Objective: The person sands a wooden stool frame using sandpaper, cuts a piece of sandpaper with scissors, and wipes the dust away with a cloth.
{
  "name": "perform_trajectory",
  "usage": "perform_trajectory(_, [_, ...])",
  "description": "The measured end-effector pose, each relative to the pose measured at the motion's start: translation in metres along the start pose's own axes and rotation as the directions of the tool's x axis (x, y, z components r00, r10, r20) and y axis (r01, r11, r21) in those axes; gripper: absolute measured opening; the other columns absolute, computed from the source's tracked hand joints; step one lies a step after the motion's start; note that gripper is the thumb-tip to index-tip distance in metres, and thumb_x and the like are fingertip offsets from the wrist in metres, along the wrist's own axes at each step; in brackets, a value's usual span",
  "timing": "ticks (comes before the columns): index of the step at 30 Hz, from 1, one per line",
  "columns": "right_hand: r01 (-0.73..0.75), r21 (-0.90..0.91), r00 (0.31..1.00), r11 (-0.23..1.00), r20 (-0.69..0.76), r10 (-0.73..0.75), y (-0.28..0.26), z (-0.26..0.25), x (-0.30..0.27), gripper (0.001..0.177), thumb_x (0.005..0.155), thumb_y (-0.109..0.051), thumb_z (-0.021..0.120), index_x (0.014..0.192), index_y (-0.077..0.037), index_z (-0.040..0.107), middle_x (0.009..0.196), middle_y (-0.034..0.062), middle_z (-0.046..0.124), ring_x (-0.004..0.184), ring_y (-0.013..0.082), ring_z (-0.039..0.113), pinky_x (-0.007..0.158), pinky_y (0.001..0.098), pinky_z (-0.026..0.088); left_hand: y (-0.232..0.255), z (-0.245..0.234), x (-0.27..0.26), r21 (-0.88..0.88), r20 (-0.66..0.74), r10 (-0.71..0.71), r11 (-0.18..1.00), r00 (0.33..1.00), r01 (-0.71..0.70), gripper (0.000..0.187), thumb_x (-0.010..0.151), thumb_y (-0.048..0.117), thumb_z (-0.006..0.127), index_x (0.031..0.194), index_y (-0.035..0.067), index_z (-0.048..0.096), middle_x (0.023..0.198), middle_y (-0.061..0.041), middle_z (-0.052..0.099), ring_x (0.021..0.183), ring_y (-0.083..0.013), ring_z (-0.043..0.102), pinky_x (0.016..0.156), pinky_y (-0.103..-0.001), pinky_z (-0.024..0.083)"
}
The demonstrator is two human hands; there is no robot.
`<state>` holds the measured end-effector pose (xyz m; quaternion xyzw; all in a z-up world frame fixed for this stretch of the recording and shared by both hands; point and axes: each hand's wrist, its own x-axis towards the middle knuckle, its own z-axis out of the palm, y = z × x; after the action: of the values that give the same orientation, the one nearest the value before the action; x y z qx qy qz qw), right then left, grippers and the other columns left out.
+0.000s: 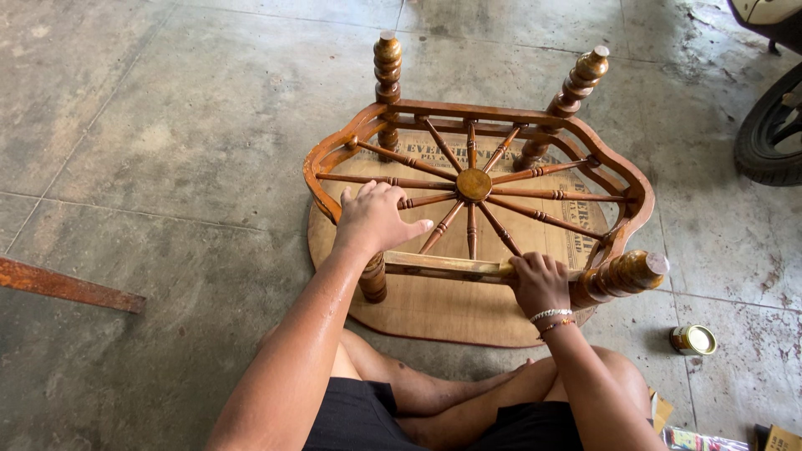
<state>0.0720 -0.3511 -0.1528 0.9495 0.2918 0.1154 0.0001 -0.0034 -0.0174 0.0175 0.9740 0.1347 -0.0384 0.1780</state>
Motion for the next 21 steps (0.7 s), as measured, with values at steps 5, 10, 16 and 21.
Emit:
perform_trajectory(5, [0.153,0.092,0.978,0.984,-0.157,-0.137,-0.022,-0.009,0.000,0.042,0.088,-0.038,0.070,0.126,-0.022,0.065,0.108,-0.0012,0.064,0.105,0.0216,0.062,0.094,0.0413,0.045,0.003,-0.004,0.001,0.005,0.026,0.000,1.000,1.000,0.000,0.080,0.075,0.072,0.070,0.131,0.016,0.064,0.143,-0.010,0.056,0.144,-0.0257,0.040,0.121,-0.056,0.018])
perform_trajectory(10, [0.397,0.035,0.857,0.917,-0.374,-0.356,-0.071,-0.009,0.022,0.038,0.086,-0.019,0.067,0.123,-0.011,0.064,0.112,0.0045,0.067,0.110,0.0232,0.063,0.100,0.0416,0.047,0.002,-0.003,0.000,0.008,0.022,0.012,1.000,1.000,-0.012,0.077,0.073,0.072,0.071,0.127,0.016,0.066,0.139,-0.008,0.060,0.139,-0.0250,0.045,0.118,-0.053,0.023])
perform_trajectory(16, [0.514,0.132,0.793,0.848,-0.449,-0.411,-0.126,-0.003,0.037,0.018,0.090,-0.011,0.066,0.107,-0.011,0.061,0.101,0.0023,0.066,0.094,0.0218,0.062,0.084,0.0399,0.047,0.001,-0.004,-0.001,0.014,0.005,0.010,1.000,1.000,-0.010,0.075,0.072,0.072,0.072,0.121,0.016,0.069,0.136,-0.009,0.063,0.138,-0.0250,0.048,0.118,-0.052,0.025])
perform_trajectory(21, [0.492,0.209,0.840,0.845,-0.372,-0.396,-0.150,0.001,0.048,0.016,0.091,-0.014,0.067,0.104,-0.010,0.060,0.092,0.0053,0.059,0.084,0.0248,0.057,0.077,0.0400,0.047,0.000,-0.001,-0.001,-0.015,-0.014,0.013,1.000,1.000,-0.014,0.076,0.071,0.073,0.073,0.120,0.016,0.070,0.136,-0.009,0.062,0.139,-0.0261,0.046,0.119,-0.054,0.023])
